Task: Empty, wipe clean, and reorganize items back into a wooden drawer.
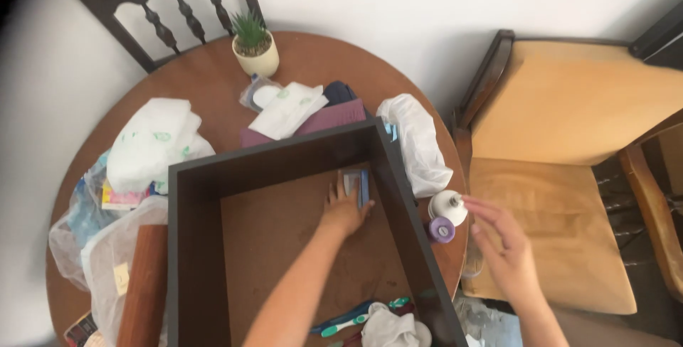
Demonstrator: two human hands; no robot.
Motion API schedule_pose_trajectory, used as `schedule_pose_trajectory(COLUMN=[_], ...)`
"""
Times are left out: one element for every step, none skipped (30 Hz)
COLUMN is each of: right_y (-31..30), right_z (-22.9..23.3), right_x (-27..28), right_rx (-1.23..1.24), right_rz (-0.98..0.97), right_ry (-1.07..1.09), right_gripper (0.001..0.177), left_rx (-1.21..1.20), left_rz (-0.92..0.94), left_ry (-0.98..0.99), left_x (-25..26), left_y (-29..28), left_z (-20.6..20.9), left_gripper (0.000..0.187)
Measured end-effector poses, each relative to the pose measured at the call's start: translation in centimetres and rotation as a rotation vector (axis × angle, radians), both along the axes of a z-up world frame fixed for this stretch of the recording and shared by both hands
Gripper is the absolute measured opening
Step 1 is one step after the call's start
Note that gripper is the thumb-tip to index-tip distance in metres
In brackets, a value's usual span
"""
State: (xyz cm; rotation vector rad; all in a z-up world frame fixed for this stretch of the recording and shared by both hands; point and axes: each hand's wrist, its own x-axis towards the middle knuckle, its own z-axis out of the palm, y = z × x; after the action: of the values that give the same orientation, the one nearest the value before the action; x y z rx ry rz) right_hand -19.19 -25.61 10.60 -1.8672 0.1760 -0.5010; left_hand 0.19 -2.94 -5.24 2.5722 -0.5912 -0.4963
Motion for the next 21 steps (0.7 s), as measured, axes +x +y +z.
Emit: schedule_pose_trajectory(right_y=[0.6, 1.4, 1.5, 1.6, 1.7, 1.4, 1.1, 0.8, 0.4, 0.1, -0.2, -0.3, -0.4, -0.4, 0.2, 0.7, 1.3, 2.3, 3.2, 4.0, 3.5], right_z=[0.8, 1.6, 1.7, 1.8, 1.8, 1.7, 1.7, 1.6, 1.3, 1.0, 0.7, 0.2, -0.4, -0.9, -0.7, -0.5, -0.3, 0.5, 1.3, 2.1, 0.2], right_x=[-0.1, -0.6, -0.9, -1.0, -1.1, -1.6, -2.1, -2.7, -3.2, -3.2, -3.1, -3.1, -3.1, -3.2, -2.9, -2.6, -2.4, -2.4, -2.3, -2.2, -2.9], right_rx=[-0.145, -0.285, -0.286, -0.286, -0.287, -0.287, -0.303, -0.317, -0.315, -0.25, -0.185, -0.184, -0.1, -0.015, -0.012, 0.097, 0.207, 0.211, 0.336, 0.46, 0.462], right_rz=[0.022, 0.041, 0.037, 0.04, 0.043, 0.038, 0.021, 0.004, 0.0, -0.001, -0.002, 0.0, -0.009, -0.014, -0.007, 0.01, 0.028, 0.031, 0.171, 0.307, 0.307], right_ry=[0.022, 0.057, 0.057, 0.082, 0.106, 0.113, 0.116, 0.12, 0.13, 0.128, 0.127, 0.12, 0.131, 0.149, 0.148, 0.21, 0.272, 0.284, 0.297, 0.306, 0.314], right_gripper=[0.032, 0.032, 0.032, 0.031, 0.03, 0.03, 0.031, 0.032, 0.032, 0.032, 0.032, 0.032, 0.032, 0.032, 0.032, 0.034, 0.036, 0.036, 0.043, 0.05, 0.05], left_rx=[0.054, 0.113, 0.112, 0.162, 0.212, 0.211, 0.212, 0.215, 0.217, 0.089, -0.041, -0.041, -0.464, -0.9, -0.901, -0.982, -1.059, -1.056, -1.061, -1.065, -1.064], left_rz=[0.008, 0.015, 0.011, 0.027, 0.043, 0.037, 0.071, 0.105, 0.099, 0.19, 0.282, 0.285, 0.334, 0.373, 0.379, 0.275, 0.168, 0.179, 0.091, -0.002, 0.005], left_ry=[-0.009, -0.005, -0.005, -0.041, -0.077, -0.07, 0.002, 0.078, 0.086, 0.227, 0.366, 0.359, 0.664, 0.957, 0.952, 0.879, 0.803, 0.811, 0.732, 0.651, 0.657], left_x=[-0.2, -1.0, -1.3, -1.3, -1.3, -1.5, -1.6, -1.9, -2.2, -1.8, -1.5, -1.8, -2.2, -2.9, -4.3, -5.9, -7.3, -9.0, -10.7, -12.1, -12.8], left_y=[-0.8, -1.5, -1.6, -1.7, -1.9, -1.5, -1.2, -0.8, -0.1, 0.8, 1.7, 2.7, 3.6, 4.8, 5.2, 5.5, 5.8, 5.6, 5.4, 5.0, 4.6], left_z=[-1.8, -3.9, -4.0, -4.0, -4.0, -2.8, -1.5, -0.3, -0.1, 0.4, 0.9, 1.8, 2.8, 3.6, 7.8, 11.8, 15.8, 17.8, 19.8, 21.9, 22.8], left_gripper=[0.076, 0.087, 0.087, 0.094, 0.101, 0.101, 0.102, 0.106, 0.106, 0.101, 0.097, 0.097, 0.097, 0.098, 0.098, 0.1, 0.103, 0.103, 0.108, 0.112, 0.112])
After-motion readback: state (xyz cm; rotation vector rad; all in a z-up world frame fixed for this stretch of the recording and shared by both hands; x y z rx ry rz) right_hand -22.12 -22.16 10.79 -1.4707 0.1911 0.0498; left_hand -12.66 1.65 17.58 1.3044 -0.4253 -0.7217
